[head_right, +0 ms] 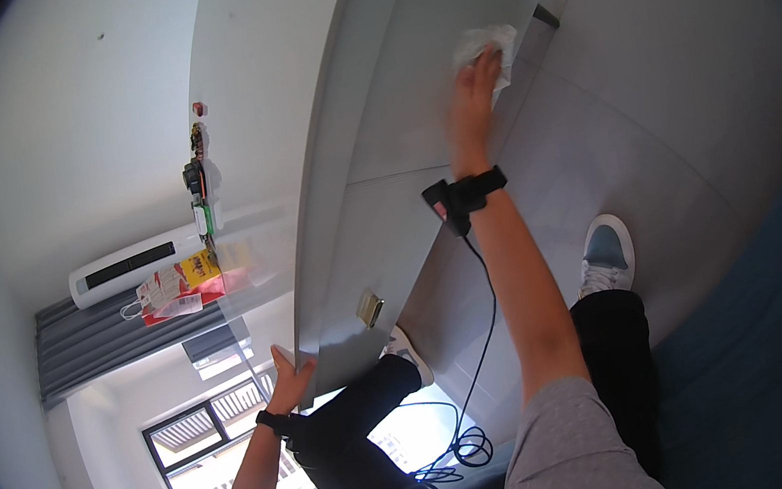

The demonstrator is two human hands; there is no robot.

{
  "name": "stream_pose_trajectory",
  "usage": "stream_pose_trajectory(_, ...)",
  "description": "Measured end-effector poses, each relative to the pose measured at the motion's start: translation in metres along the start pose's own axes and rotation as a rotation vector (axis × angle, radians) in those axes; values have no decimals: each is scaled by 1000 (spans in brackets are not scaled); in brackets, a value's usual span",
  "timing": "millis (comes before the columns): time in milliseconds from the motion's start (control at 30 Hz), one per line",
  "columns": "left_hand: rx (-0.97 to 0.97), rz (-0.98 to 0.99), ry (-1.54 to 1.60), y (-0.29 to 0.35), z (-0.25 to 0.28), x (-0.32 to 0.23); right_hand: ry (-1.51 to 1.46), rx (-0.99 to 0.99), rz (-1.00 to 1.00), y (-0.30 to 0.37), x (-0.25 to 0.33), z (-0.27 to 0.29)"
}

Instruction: The person wipes a white table with a cloth, moving several small items including a mobile phone, a box, and a bag to clean underneath them.

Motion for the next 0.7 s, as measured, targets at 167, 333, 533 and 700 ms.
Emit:
stream_pose_trajectory(167,3,14,-13,-4,-3,-4,7,143,232,62,45,-29)
stream_pose_trajectory(333,-27,39,13,-3,-3,-7,56,219,369,131,52,-43)
stream_pose_trajectory(533,-91,31,41,-2,-4,0,52,230,356,157,46,-52)
stream_pose_trajectory(700,-48,25,63,-3,-5,-1,-9,190,223,139,22,-41)
Point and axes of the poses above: each hand's wrist, its own y-axis away from the middle knuckle, its own z-axis out of the back of the hand, x = y × z, the point moved 7 cm from there along -y, towards the middle knuckle, and after that the axes turned 7 degrees about -y, right-handed, at the moved point
